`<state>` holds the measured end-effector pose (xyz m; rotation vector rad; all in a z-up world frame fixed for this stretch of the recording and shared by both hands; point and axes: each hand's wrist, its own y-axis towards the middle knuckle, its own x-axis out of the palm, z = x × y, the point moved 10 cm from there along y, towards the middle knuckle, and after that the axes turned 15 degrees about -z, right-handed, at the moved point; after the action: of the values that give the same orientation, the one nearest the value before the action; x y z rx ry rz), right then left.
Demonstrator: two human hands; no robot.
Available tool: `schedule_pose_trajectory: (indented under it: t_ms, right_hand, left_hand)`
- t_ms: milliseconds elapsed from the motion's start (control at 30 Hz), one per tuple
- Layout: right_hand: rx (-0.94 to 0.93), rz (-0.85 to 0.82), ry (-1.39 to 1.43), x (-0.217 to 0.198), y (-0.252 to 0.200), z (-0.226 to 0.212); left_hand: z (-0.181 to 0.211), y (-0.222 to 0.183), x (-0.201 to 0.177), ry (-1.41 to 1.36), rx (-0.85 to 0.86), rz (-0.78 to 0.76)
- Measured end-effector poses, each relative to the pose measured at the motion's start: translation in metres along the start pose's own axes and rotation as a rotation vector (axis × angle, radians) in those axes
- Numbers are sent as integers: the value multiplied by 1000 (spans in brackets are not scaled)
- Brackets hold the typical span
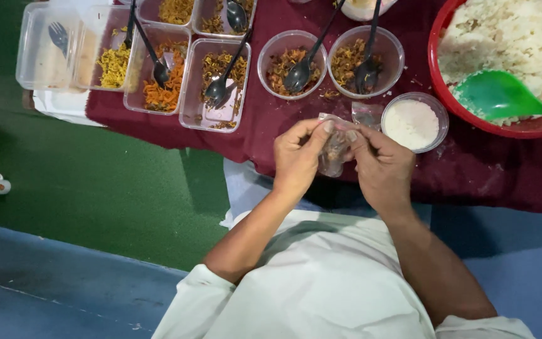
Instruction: Packing food ingredients into bags and assembling a meal box
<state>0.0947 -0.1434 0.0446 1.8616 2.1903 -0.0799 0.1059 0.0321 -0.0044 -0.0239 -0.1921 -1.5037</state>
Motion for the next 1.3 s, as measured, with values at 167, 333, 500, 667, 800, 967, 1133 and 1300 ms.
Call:
schedule_pose_trajectory:
  t_ms: [167,333,500,667,800,967,1133,1300]
  right_hand:
    - [-35,30,-184,-4,-4,-32]
    - [-248,64,-523,-1,-29,-46]
    - [-423,-14,-679,18,-67,-35]
    - [-376,-114,-606,28,-83,-18]
    - [-400,-89,-696,26,-85,-18]
    - [-500,89,-955,2,-81,-34]
    - [-450,259,-1273,-28,-65,-50]
    - [-419,299,-1420,-43,-56,-40]
  left_hand:
    - [27,0,5,237,16,41]
    - [30,3,0,383,1,118]
    - [35,3,0,513,30,102]
    - [31,-2,4,655,49,97]
    - [21,-5,6,838,174,130]
    - [21,-6,10,943,149,126]
    - [24,-5,8,952,194,147]
    - [21,-4,8,983,218,160]
